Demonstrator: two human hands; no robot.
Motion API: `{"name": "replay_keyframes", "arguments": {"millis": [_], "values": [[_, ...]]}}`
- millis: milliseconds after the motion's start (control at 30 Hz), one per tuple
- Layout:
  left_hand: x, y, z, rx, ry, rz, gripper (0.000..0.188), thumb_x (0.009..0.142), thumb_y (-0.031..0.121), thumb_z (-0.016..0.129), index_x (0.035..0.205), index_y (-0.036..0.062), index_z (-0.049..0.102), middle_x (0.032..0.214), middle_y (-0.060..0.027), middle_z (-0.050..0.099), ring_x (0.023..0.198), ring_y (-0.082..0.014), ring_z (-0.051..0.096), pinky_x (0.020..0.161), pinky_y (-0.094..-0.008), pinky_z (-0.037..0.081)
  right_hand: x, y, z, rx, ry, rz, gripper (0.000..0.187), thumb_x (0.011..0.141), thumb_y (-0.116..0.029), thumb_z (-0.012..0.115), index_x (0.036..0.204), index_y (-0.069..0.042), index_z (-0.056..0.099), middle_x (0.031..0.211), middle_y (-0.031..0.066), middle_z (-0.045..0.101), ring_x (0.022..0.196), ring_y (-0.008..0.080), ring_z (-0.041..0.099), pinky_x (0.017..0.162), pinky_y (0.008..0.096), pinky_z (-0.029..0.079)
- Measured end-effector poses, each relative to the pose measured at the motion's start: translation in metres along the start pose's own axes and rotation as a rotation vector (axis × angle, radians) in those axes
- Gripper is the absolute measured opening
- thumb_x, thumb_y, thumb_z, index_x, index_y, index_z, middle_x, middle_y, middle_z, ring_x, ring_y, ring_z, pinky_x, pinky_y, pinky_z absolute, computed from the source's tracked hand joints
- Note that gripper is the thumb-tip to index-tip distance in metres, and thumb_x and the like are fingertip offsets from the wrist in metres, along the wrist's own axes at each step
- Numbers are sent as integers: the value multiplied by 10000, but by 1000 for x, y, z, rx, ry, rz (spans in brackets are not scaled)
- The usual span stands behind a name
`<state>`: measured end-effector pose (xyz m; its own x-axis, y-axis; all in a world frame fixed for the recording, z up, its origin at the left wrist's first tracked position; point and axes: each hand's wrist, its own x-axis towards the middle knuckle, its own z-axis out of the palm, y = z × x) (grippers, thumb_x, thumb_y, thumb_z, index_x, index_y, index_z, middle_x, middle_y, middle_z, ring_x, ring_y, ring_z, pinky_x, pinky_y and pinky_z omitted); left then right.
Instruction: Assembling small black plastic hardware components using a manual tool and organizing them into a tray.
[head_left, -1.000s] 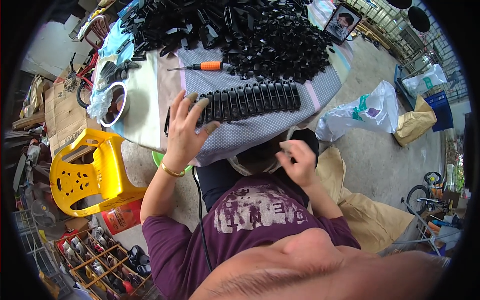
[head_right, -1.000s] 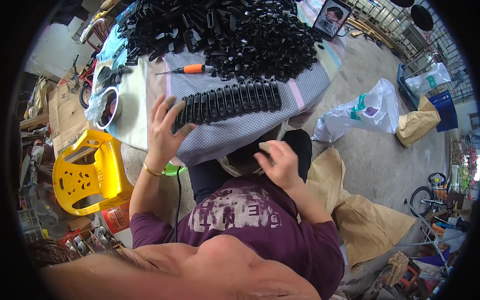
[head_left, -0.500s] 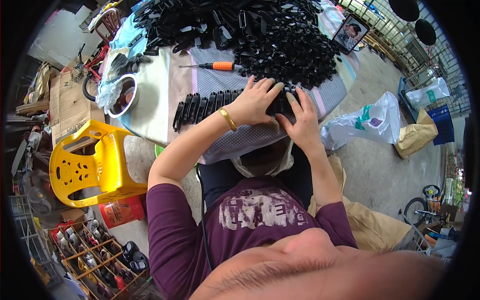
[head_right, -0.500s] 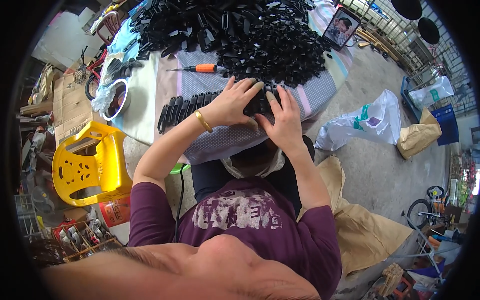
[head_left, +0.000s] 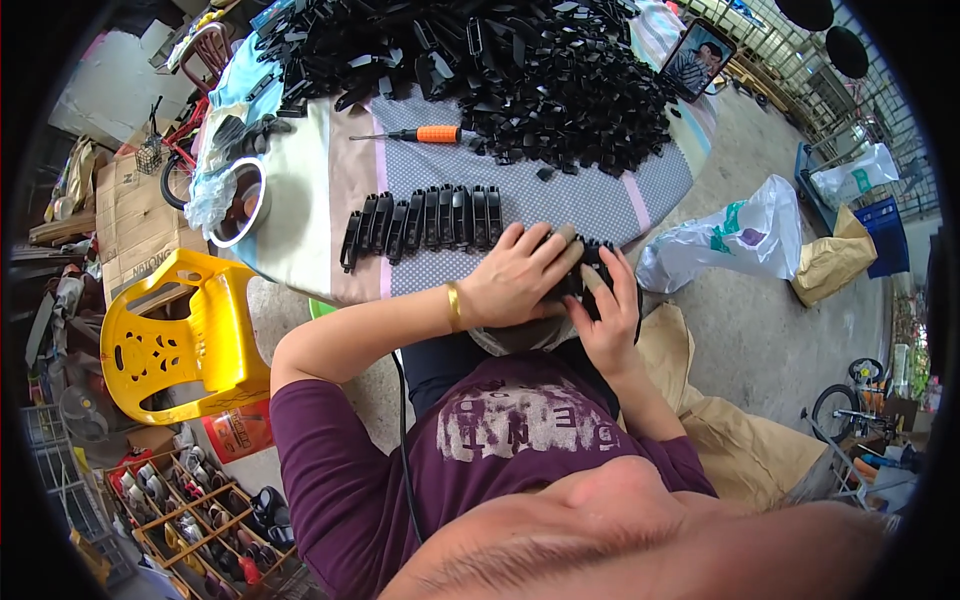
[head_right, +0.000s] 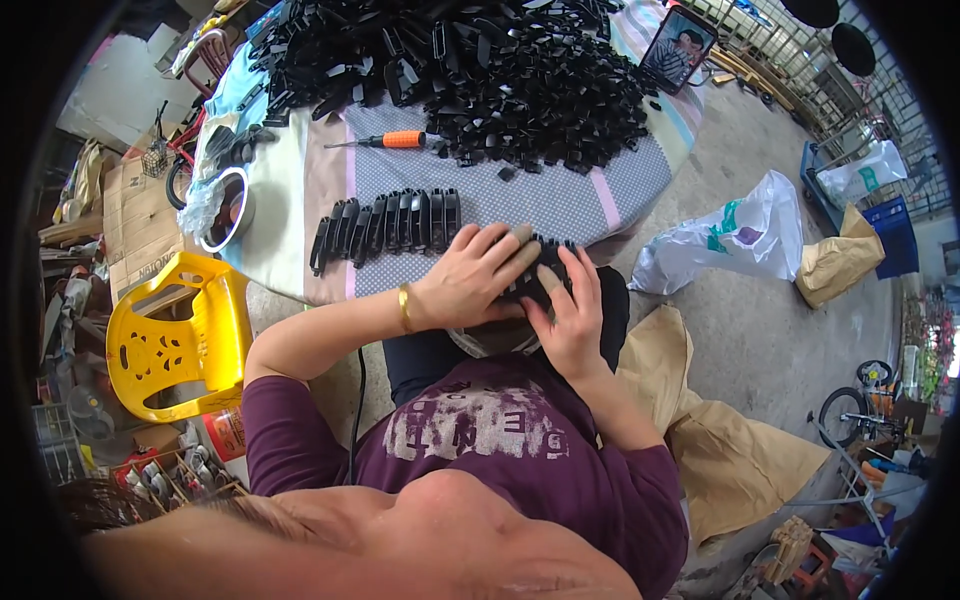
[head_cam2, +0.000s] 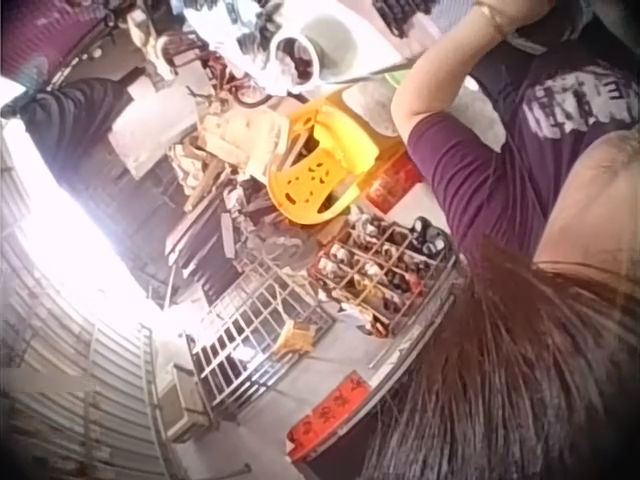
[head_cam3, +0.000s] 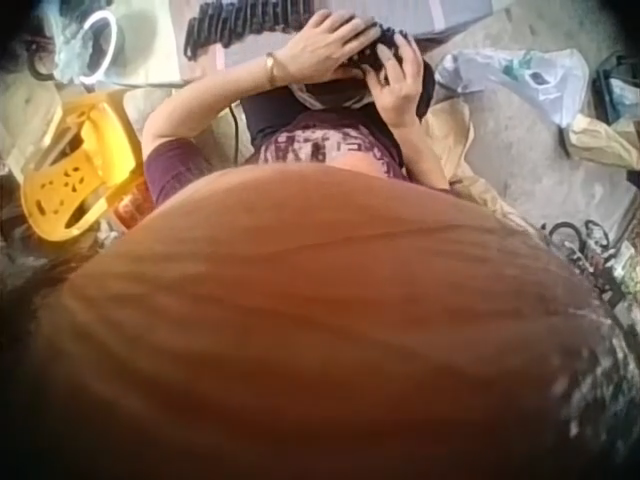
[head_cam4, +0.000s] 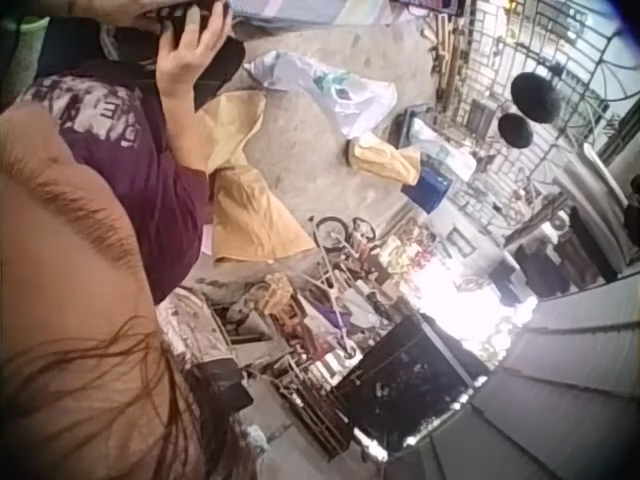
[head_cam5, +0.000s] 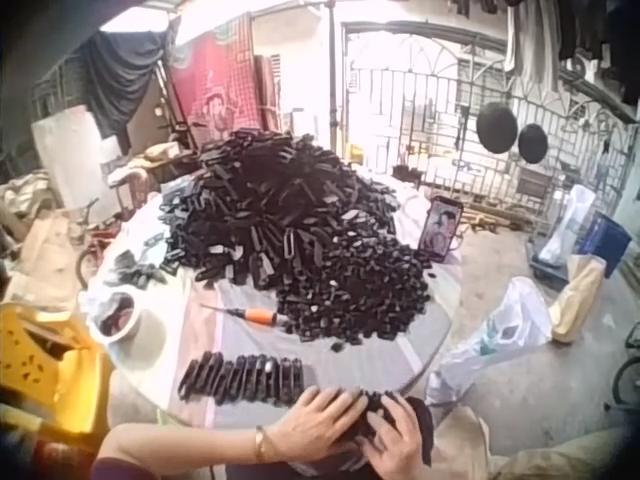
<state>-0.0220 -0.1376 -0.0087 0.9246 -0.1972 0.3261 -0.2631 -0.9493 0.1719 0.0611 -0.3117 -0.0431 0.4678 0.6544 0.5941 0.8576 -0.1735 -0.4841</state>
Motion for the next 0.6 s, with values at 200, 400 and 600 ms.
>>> {"name": "replay_keyframes", "arguments": {"millis": [200,400,600], "values": [[-19,19,26,280,63,190,517,756,298,593,1201,39,535,1289,-134,466,1162,-265,427,889,-395,373,-42,6,15,132,68,81,439,692,-23,717,1101,6,559,1265,242,455,1159,406,469,973,453,392],[-25,21,56,660,-118,513,467,806,235,476,1188,-20,561,1310,-139,471,1318,-280,314,1093,-465,275,-74,30,46,222,-129,233,507,712,-22,667,1183,27,487,1311,257,396,1166,428,458,979,442,406],[-29,23,44,137,-139,462,380,798,226,517,1103,15,601,1232,-118,524,1301,-295,347,1109,-475,248,-70,56,58,56,-348,100,333,769,-140,573,1076,-9,567,1122,173,571,1057,364,533,863,430,470]]}}
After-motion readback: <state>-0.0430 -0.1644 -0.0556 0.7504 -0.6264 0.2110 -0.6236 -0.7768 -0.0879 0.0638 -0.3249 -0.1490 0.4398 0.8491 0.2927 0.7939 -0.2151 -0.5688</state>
